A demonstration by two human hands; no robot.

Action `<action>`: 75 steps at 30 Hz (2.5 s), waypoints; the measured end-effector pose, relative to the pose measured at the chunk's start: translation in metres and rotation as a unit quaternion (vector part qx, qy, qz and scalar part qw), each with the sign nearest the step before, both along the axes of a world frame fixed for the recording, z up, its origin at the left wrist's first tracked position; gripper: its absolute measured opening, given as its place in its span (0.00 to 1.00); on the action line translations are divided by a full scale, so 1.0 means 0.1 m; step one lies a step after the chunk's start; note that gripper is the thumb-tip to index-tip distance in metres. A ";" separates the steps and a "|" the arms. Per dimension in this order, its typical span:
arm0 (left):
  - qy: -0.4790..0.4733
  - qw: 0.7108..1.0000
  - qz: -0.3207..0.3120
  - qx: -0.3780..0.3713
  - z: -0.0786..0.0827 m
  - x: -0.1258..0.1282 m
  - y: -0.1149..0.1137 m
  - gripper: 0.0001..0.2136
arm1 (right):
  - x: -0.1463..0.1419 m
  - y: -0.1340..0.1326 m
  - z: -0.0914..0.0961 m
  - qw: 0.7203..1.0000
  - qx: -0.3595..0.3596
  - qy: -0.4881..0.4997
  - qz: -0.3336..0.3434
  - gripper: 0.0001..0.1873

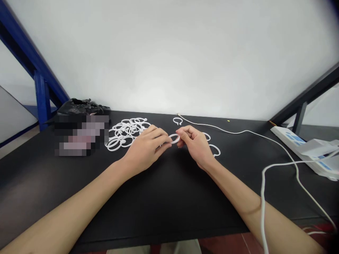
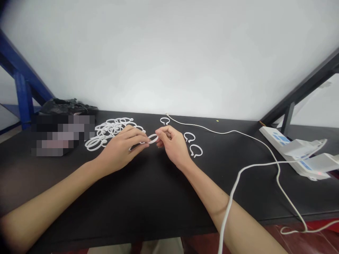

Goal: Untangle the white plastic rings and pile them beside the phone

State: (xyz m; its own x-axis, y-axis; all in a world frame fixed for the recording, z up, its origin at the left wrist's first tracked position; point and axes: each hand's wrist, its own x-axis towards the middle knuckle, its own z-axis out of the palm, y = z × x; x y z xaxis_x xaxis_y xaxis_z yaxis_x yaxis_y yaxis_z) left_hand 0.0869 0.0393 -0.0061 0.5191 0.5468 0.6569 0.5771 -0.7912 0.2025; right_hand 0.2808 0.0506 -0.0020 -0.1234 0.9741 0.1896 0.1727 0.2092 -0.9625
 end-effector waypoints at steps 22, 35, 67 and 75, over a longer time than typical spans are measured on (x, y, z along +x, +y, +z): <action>0.144 0.930 0.338 -0.009 -0.04 -0.53 0.47 0.13 | -0.04 -0.02 -0.04 0.973 0.027 -0.229 -0.001 0.10; 0.138 0.981 0.134 0.039 0.00 -0.24 0.30 0.13 | -0.17 0.53 -0.11 0.829 0.067 -0.535 -0.152 0.23; -0.016 0.998 -0.009 -0.052 0.00 -0.09 0.09 0.10 | -0.10 0.02 0.04 0.999 0.031 0.001 0.017 0.10; -0.003 0.997 -0.011 -0.076 -0.02 -0.14 0.14 0.11 | -0.12 -0.01 0.04 0.998 0.036 -0.043 0.017 0.09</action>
State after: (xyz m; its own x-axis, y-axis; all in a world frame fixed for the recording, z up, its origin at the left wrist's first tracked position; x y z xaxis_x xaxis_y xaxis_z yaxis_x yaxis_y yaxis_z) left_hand 0.0724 0.0534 -0.0078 0.5277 0.6289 0.5710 0.5583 -0.7634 0.3248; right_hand 0.2690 0.0497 0.0020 -0.1759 0.9533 0.2456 0.2460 0.2841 -0.9267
